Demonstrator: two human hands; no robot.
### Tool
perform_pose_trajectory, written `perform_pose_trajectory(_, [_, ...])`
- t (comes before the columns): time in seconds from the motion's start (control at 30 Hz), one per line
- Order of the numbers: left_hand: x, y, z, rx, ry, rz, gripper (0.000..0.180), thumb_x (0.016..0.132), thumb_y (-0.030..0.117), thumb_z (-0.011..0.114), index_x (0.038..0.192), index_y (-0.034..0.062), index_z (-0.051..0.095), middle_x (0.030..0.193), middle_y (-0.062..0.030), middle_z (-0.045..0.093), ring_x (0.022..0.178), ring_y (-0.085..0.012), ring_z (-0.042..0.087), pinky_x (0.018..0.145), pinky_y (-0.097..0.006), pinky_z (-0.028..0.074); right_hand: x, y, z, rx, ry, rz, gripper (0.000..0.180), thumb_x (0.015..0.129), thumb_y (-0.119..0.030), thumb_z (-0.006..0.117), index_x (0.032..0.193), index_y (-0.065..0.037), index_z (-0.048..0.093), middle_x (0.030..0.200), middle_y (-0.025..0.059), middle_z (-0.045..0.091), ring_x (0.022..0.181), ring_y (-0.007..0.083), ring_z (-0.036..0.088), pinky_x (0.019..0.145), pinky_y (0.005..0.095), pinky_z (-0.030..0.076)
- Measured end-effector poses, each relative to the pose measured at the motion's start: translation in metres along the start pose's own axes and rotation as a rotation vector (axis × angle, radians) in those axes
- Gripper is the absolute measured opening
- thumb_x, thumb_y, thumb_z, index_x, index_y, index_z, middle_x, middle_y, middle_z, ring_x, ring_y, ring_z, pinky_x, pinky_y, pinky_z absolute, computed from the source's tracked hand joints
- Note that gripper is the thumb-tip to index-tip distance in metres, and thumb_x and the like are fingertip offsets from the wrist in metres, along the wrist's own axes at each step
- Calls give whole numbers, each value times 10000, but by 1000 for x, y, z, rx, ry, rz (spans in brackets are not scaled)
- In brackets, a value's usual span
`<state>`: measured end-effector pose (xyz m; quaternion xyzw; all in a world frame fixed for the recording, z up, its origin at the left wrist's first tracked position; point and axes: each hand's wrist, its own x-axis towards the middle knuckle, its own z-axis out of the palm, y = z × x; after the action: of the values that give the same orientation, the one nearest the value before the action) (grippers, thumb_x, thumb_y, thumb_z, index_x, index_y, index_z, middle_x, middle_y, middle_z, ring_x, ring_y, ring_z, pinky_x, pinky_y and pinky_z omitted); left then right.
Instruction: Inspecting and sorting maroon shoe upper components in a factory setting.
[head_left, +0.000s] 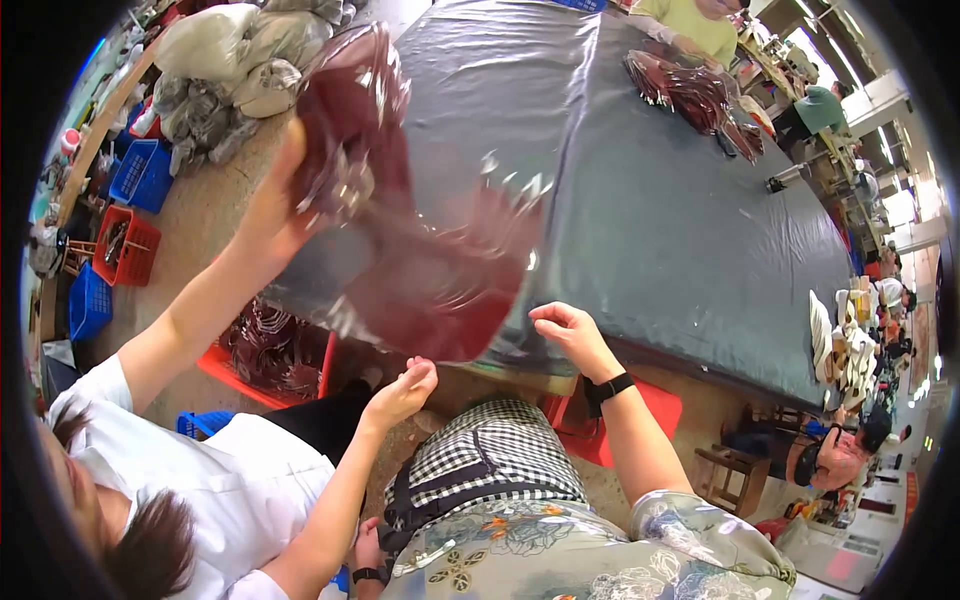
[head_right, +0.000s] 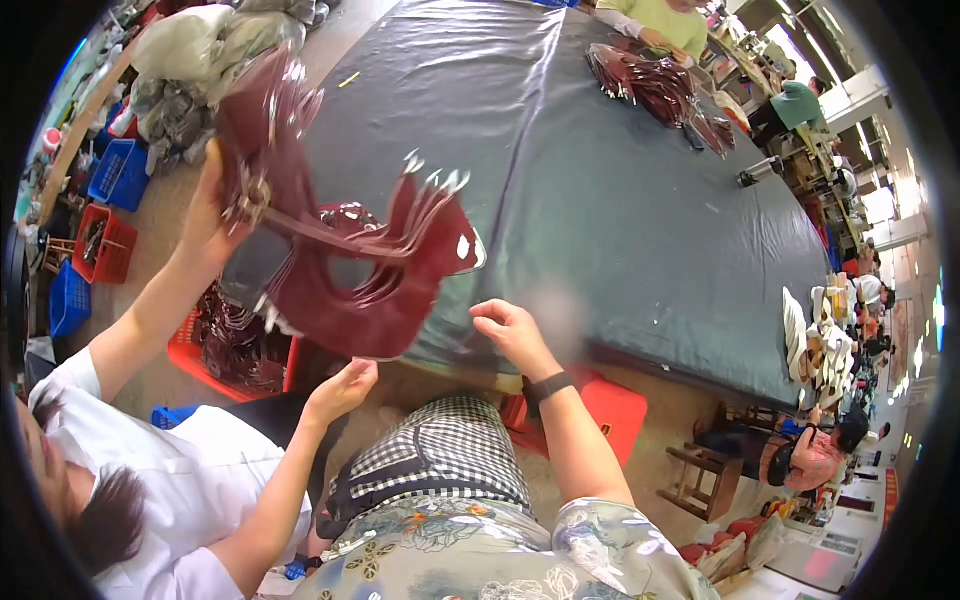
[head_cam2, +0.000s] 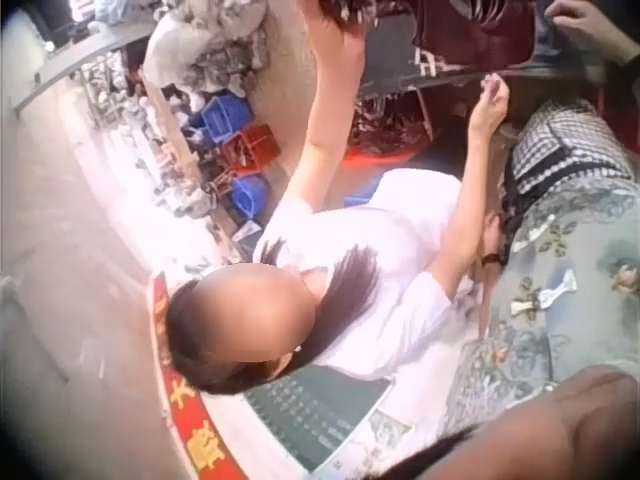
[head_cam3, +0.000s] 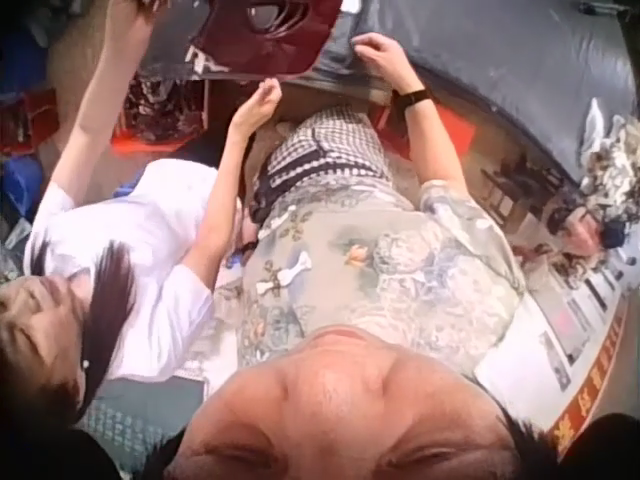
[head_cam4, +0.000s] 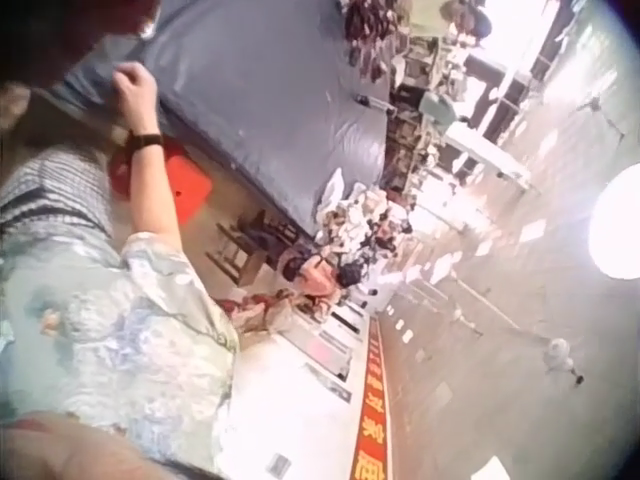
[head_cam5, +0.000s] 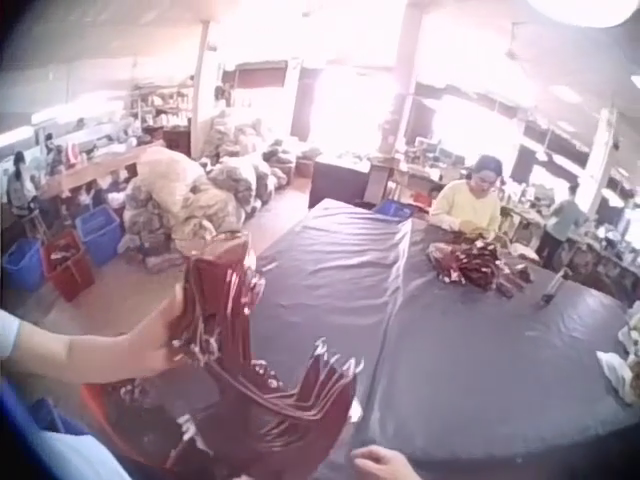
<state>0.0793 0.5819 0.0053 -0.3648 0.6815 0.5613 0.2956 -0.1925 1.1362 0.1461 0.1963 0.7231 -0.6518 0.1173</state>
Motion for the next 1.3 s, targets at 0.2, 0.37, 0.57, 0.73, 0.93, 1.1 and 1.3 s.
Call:
perform_pose_trajectory(0.2, [-39, 34, 73, 77, -16, 172, 341, 959, 68, 660, 1282, -33, 625, 1132, -106, 710, 972, -185, 681, 839, -315, 555, 3, 12, -84, -40, -19, 39, 270, 970, -185, 680, 1178, -15, 706, 1068, 13, 720, 994, 106, 623, 900, 286, 505])
perform_pose_trajectory(0.37, [-62, 70, 153, 344, 9, 63, 341, 962, 53, 650, 1290, -36, 630, 1118, -105, 718, 961, -176, 682, 821, -304, 551, 6, 40, -167, -34, 98, 80, 214, 963, -140, 685, 1147, -34, 709, 963, -37, 663, 872, 63, 576, 809, 246, 490])
perform_pose_trajectory(0.57, [-89, 80, 194, 269, 103, -52, 375, 928, 78, 688, 1282, -40, 647, 1110, -111, 723, 951, -175, 681, 815, -293, 546, 18, 73, -224, -76, 199, 121, 198, 948, -115, 682, 1125, -36, 717, 931, -30, 677, 840, 69, 588, 790, 253, 492])
perform_pose_trajectory(0.73, [-102, 74, 201, 232, 161, -91, 361, 903, 85, 696, 1242, -35, 668, 1066, -104, 727, 920, -172, 682, 805, -290, 546, 27, 100, -247, -284, 325, 77, 132, 916, -107, 693, 1016, -25, 721, 836, -32, 658, 772, 61, 571, 713, 243, 468])
perform_pose_trajectory(0.93, [-97, 61, 207, 58, 215, -115, 374, 900, 97, 707, 1248, -33, 664, 1063, -109, 731, 926, -173, 689, 809, -282, 544, 30, 105, -261, -311, 283, 162, 182, 861, -200, 701, 915, -27, 715, 763, 42, 683, 719, 135, 622, 693, 316, 502])
perform_pose_trajectory(1.1, [-89, 53, 216, -49, 156, -73, 399, 910, 100, 698, 1277, -47, 645, 1102, -123, 729, 952, -184, 696, 834, -299, 549, 31, 107, -263, -312, 303, 148, 120, 889, -160, 688, 897, -41, 690, 765, 3, 643, 714, 100, 578, 673, 278, 469])
perform_pose_trajectory(1.3, [-75, 49, 228, -13, 133, -72, 423, 915, 110, 696, 1303, -45, 628, 1105, -118, 726, 952, -185, 695, 839, -313, 552, 39, 112, -268, -224, 331, 160, 127, 870, -170, 696, 872, -43, 695, 753, -1, 657, 700, 107, 592, 664, 292, 473])
